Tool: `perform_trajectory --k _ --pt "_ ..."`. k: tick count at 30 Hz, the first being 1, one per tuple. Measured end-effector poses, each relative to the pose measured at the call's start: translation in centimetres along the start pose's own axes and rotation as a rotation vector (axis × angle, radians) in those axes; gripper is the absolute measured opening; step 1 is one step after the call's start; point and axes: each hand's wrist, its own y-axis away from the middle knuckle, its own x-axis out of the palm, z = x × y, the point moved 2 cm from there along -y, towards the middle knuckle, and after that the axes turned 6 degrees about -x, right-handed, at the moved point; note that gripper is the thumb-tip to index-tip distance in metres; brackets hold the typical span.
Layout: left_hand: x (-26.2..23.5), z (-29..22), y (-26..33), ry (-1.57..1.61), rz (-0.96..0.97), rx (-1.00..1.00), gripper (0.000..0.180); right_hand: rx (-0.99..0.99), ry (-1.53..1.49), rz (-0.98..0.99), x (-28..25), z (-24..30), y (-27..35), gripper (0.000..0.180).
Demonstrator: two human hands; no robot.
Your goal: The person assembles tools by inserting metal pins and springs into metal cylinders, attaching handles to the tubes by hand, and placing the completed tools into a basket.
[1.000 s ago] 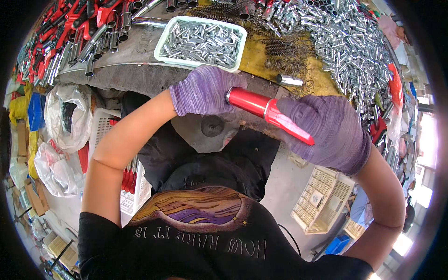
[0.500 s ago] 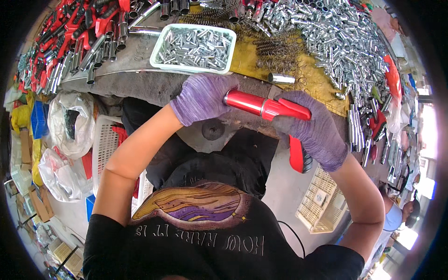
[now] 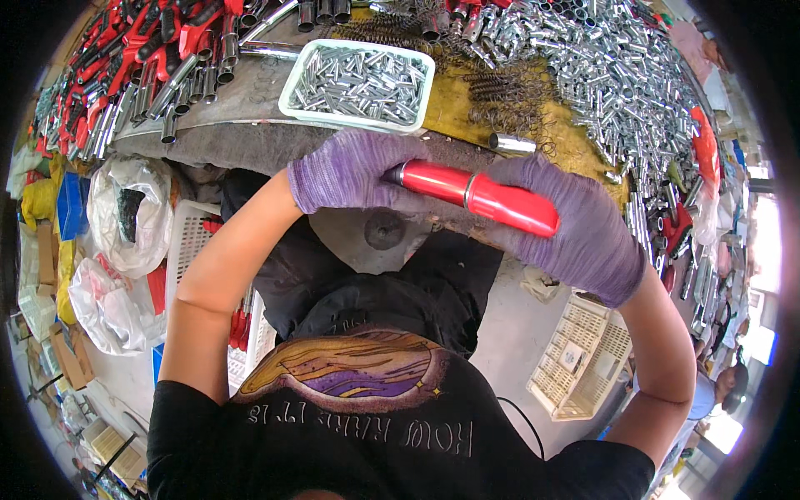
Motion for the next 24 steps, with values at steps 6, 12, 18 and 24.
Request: perform_trajectory --k 6,12,18,24 --pt "0.1 0.7 0.3 -0.038 0.205 -0.157 0.039 -0.480 0.593 0.020 -0.2 0.6 0.0 0.042" --pt "1.1 0.0 0.2 -0.262 0.088 -0.264 0.031 -0.474 0.586 -0.091 0.5 0.5 -0.4 0.041" --pt "1.7 0.3 0.1 -0.299 -0.040 -0.269 0.026 -0.080 0.178 -0.100 0.9 0.2 -0.1 0.039" --pt "2.3 -0.5 -0.6 -0.315 -0.090 -0.302 0.030 -0.120 0.106 -0.223 0.8 -2.4 0.0 0.040"
